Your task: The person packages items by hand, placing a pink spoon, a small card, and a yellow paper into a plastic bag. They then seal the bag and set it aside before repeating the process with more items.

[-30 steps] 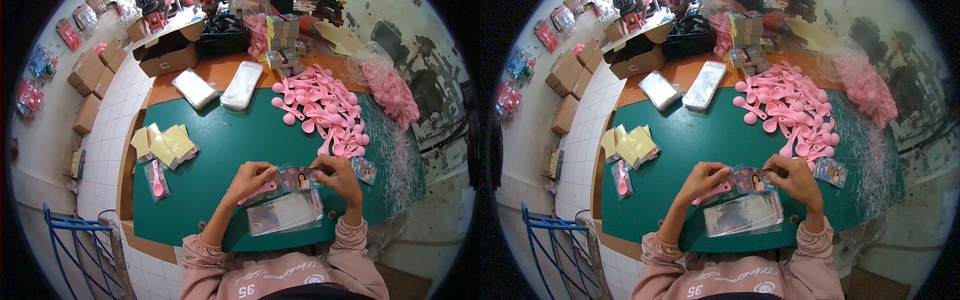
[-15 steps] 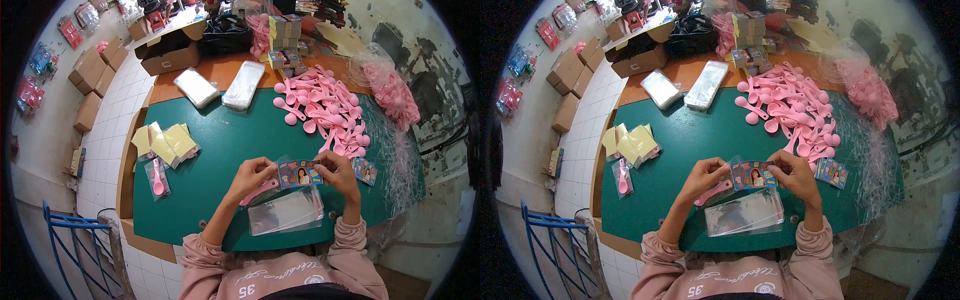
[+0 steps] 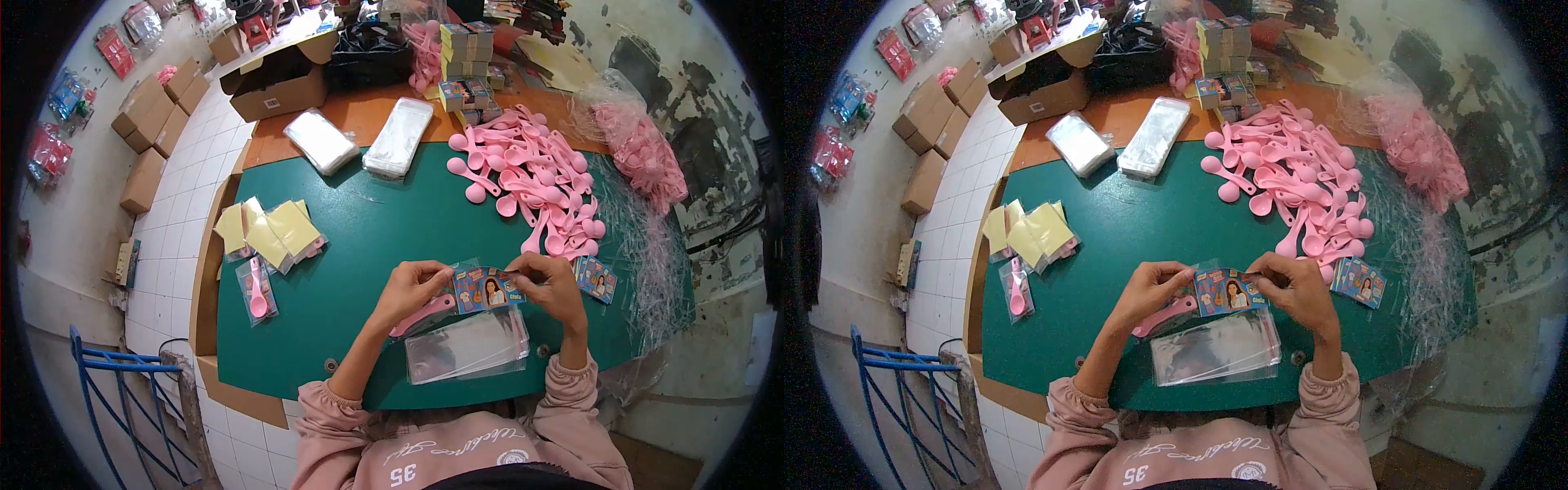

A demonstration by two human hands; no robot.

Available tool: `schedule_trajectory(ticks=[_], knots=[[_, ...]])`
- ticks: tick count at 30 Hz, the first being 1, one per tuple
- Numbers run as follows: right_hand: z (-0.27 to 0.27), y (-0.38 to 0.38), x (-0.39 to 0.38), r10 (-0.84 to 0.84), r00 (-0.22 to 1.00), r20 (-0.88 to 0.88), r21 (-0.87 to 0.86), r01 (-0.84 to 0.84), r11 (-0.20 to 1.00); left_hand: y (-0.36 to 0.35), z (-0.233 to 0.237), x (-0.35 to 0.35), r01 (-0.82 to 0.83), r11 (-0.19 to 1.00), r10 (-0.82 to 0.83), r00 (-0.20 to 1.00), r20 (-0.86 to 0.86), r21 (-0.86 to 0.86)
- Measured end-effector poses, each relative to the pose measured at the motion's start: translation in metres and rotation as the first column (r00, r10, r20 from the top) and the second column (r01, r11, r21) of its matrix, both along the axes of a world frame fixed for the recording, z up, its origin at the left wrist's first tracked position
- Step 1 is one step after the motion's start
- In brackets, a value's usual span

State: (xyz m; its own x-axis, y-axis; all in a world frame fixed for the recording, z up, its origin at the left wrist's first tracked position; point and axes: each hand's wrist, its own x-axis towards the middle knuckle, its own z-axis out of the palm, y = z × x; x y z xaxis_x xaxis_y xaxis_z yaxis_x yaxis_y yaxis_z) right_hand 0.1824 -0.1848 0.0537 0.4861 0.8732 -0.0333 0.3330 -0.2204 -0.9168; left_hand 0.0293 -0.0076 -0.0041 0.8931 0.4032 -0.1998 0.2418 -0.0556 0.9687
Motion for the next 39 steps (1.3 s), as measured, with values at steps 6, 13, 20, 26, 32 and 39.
schedule_trajectory(ticks=[6, 13, 20, 26, 32, 39], knots=[[-0.004, 0.005, -0.003, 0.01, 0.999, 0.04, 0.03, -0.012, 0.999, 0.005, 0.011, -0.004, 0.233, 0.972, -0.233, 0.972, -0.024, 0.007], [-0.004, 0.016, -0.013, 0.227, 0.974, 0.012, -0.066, -0.226, 0.972, 0.001, 0.008, -0.001, 0.304, 0.95, -0.285, 0.938, 0.199, -0.075], [-0.027, 0.03, -0.015, 0.342, 0.919, 0.197, 0.036, -0.355, 0.934, -0.005, 0.02, -0.003, 0.264, 0.946, -0.287, 0.952, 0.109, 0.186], [-0.032, 0.033, -0.016, 0.336, 0.93, 0.15, -0.123, -0.319, 0.94, -0.008, 0.029, -0.004, 0.148, 0.942, -0.141, 0.989, -0.045, 0.301], [-0.04, 0.032, -0.003, 0.215, 0.965, -0.151, -0.01, -0.219, 0.976, 0.04, 0.017, -0.031, 0.469, 0.829, -0.448, 0.883, -0.141, 0.305], [-0.04, 0.038, -0.007, 0.258, 0.927, -0.273, -0.048, -0.281, 0.958, 0.042, 0.022, -0.033, 0.5, 0.847, -0.486, 0.866, -0.116, 0.181]])
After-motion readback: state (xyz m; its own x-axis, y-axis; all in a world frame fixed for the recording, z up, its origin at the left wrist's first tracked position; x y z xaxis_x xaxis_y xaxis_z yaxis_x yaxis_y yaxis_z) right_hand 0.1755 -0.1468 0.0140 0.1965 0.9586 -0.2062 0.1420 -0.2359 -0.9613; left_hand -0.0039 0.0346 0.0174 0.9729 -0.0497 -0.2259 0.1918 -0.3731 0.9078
